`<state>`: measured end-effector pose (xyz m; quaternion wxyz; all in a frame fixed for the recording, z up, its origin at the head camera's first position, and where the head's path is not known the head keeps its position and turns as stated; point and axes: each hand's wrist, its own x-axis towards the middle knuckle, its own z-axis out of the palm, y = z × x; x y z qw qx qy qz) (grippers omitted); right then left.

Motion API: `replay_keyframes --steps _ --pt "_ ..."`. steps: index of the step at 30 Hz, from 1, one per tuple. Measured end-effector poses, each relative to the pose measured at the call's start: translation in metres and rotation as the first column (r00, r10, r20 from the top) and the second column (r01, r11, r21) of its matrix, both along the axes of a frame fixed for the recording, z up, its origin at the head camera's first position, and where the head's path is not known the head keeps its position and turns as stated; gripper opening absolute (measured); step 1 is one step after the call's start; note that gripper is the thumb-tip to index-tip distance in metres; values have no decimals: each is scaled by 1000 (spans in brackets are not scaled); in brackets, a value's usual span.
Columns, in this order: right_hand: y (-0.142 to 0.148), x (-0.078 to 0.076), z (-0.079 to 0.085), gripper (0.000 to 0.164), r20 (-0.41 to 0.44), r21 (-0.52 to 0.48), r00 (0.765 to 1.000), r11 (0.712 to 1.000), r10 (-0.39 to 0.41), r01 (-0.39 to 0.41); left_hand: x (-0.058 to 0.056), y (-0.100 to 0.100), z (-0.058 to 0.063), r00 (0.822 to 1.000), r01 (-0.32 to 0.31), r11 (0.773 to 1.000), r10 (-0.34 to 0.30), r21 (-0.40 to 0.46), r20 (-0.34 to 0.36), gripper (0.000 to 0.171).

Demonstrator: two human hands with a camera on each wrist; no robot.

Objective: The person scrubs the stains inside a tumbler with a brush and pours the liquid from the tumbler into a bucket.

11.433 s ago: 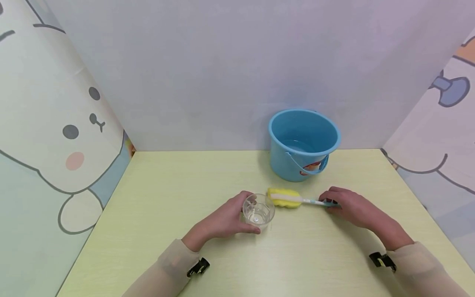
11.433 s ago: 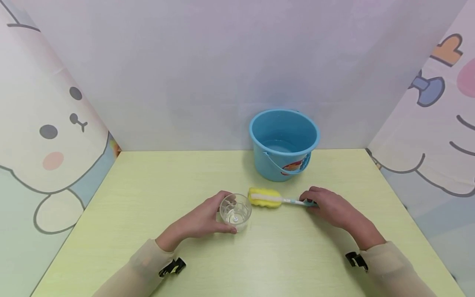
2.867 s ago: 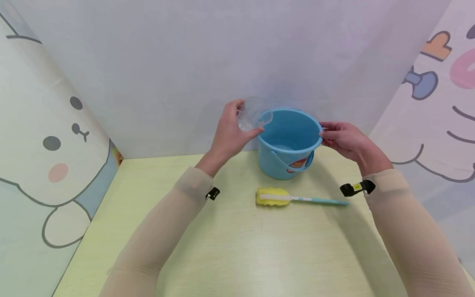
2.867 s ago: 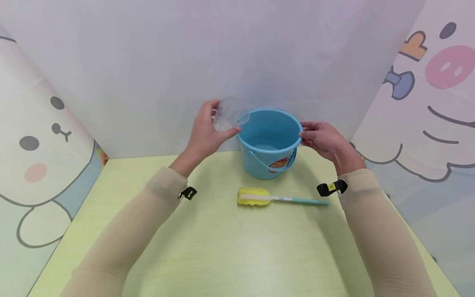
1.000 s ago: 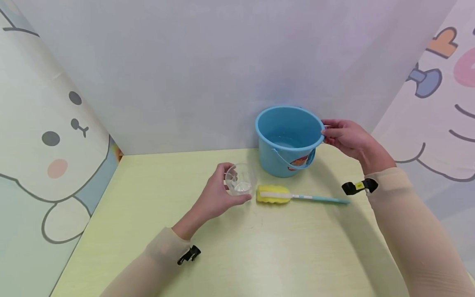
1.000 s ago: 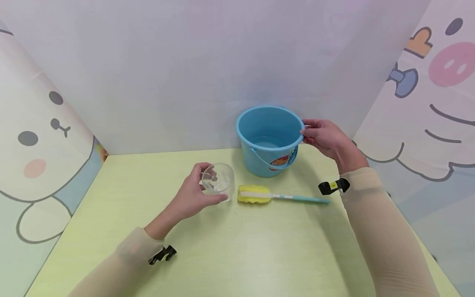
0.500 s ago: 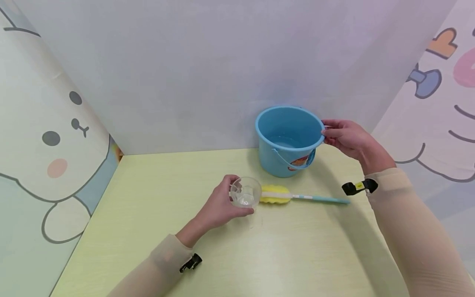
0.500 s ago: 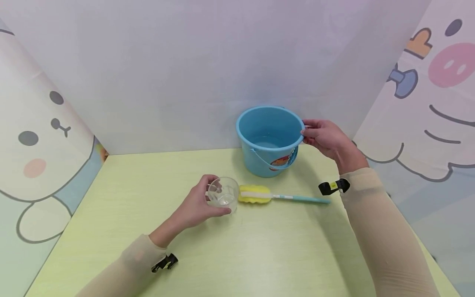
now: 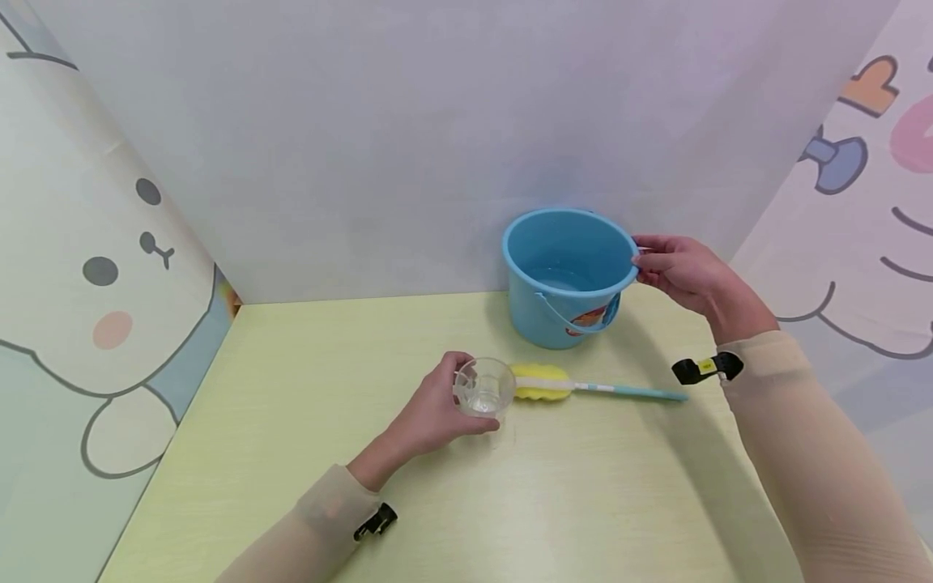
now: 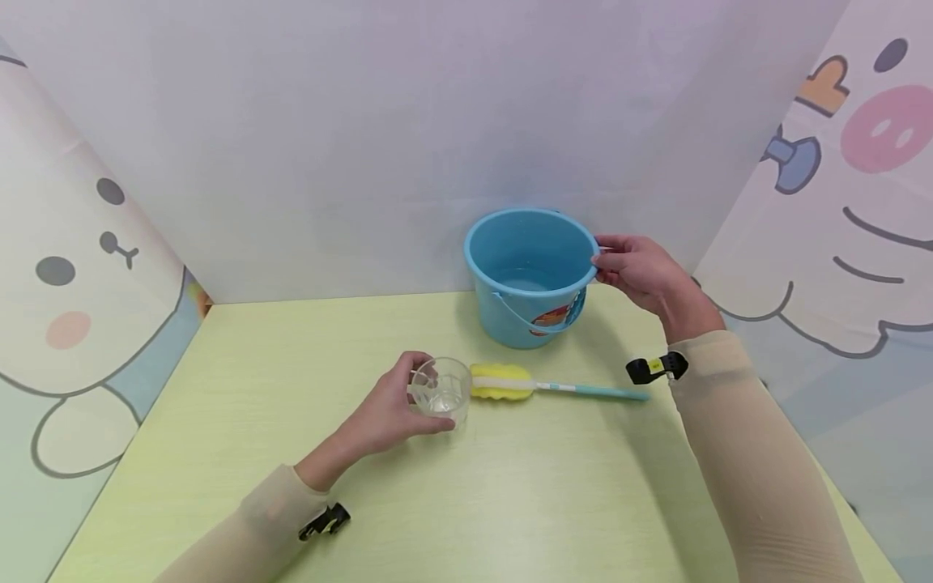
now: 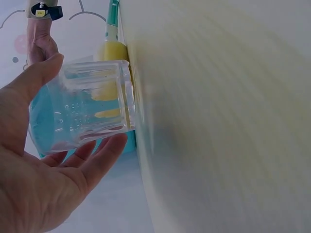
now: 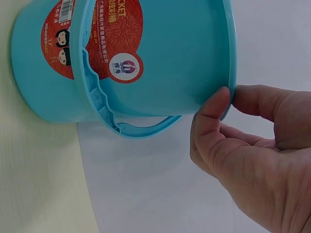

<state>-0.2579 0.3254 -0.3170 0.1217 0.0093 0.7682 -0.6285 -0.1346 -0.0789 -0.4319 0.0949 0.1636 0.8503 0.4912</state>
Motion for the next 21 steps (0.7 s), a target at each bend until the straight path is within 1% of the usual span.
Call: replay_keyframes --steps 8,21 --pt "0 2 1 65 -13 2 1000 1000 9 -9 2 -1 -3 1000 7 1000 -7 -8 12 95" --pt "-2 0 2 63 0 16 1000 1000 4 -4 4 -1 -4 1000 26 1000 -26 -8 -5 96"
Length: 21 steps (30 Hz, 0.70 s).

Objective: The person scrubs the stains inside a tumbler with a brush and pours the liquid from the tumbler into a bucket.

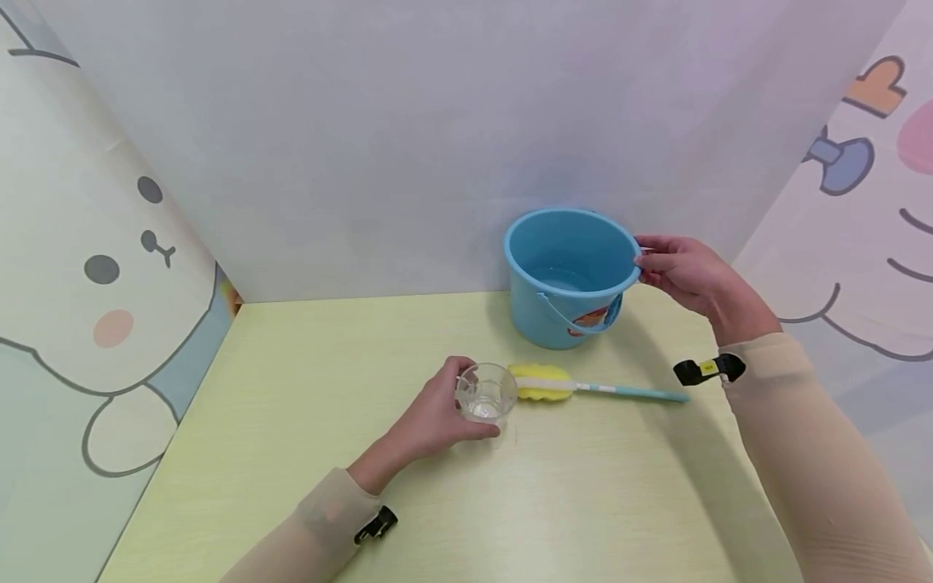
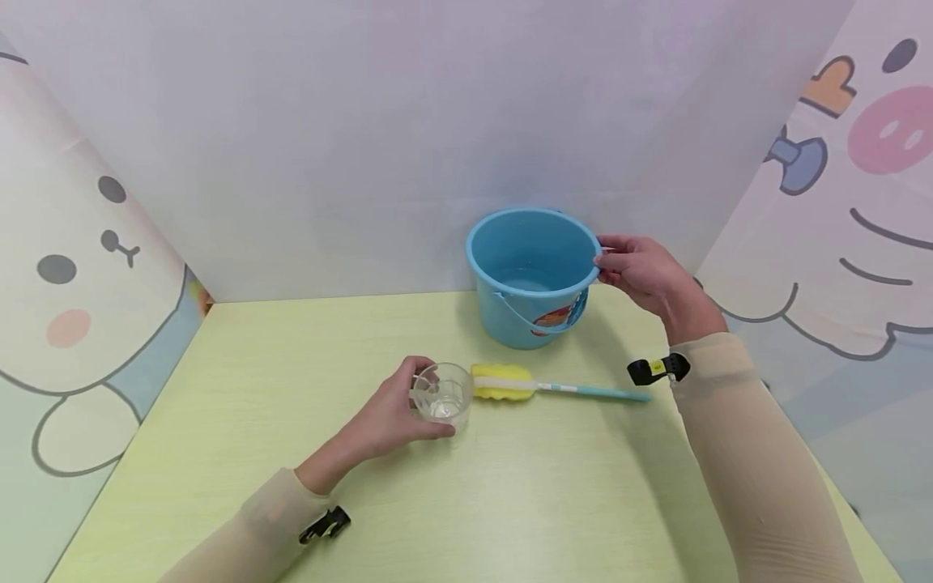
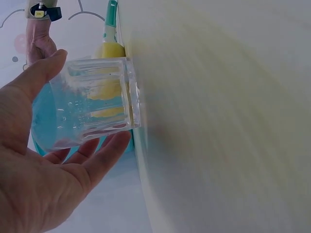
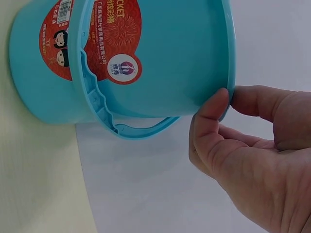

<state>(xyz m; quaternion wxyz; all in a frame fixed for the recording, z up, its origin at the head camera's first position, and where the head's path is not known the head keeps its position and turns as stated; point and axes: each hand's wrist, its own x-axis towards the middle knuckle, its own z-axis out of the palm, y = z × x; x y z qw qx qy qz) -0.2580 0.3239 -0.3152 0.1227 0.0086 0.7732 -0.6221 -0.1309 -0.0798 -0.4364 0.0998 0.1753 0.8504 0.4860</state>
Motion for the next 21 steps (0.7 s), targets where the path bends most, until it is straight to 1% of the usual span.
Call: replay_keyframes --steps 7,12,16,18,21 --pt "-1 1 -1 62 -9 28 1000 1000 -12 12 0 0 -2 1000 7 1000 -7 4 17 100" --pt "-1 2 -3 61 -40 66 999 998 -21 24 2 -2 0 999 13 1000 -14 15 40 106" --pt "-1 5 -6 59 -88 156 996 987 -28 42 2 -5 5 999 -1 1000 1 6 41 107" --pt "1 8 -8 61 -117 223 993 973 -27 53 1 -8 7 999 -12 1000 12 7 32 103" --pt "3 13 -11 68 -155 312 988 947 -25 73 -3 -12 11 999 -31 999 31 29 15 93"
